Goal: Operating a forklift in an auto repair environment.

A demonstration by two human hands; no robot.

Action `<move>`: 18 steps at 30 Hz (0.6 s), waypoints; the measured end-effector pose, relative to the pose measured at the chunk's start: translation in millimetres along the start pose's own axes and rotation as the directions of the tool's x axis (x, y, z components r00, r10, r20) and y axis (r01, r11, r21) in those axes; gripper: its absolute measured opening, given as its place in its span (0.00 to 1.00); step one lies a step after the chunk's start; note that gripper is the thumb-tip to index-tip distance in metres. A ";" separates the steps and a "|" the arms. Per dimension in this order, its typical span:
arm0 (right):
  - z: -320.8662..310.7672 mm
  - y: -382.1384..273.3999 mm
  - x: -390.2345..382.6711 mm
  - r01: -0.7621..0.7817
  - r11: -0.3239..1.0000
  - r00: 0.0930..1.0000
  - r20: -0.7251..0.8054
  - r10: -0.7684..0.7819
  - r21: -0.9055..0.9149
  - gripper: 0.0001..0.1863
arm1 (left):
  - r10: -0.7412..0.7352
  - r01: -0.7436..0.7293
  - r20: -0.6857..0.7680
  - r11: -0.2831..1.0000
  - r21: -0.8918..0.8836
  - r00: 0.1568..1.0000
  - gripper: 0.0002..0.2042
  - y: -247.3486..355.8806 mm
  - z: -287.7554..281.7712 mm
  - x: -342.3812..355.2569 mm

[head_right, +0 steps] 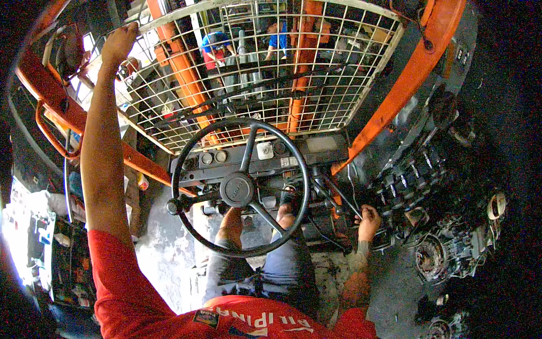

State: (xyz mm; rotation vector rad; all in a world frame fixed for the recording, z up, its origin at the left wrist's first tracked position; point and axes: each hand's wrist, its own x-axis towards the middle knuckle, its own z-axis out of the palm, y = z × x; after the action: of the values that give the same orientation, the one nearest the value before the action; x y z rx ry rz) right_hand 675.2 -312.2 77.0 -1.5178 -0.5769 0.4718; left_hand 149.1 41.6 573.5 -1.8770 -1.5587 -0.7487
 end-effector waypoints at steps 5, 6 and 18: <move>-1.0 0.0 0.0 -0.012 1.000 1.000 -0.009 0.012 -0.004 0.07 | 0.002 -0.003 0.029 0.999 0.046 1.000 0.23 -2.7 2.5 4.8; -1.8 1.9 1.5 -0.008 1.000 1.000 -0.001 0.008 0.002 0.07 | 0.003 -0.005 0.029 0.999 0.046 1.000 0.23 -3.0 2.4 4.6; -6.3 13.7 7.1 -0.005 0.999 0.998 0.063 0.003 0.040 0.08 | 0.032 -0.031 -0.024 0.999 0.041 0.999 0.18 -2.0 -5.5 -3.5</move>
State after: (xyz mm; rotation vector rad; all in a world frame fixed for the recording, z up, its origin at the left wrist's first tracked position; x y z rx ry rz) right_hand 685.6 -312.6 64.0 -1.4701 -0.6101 0.5332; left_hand 146.3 35.6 574.8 -1.8524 -1.5145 -0.7184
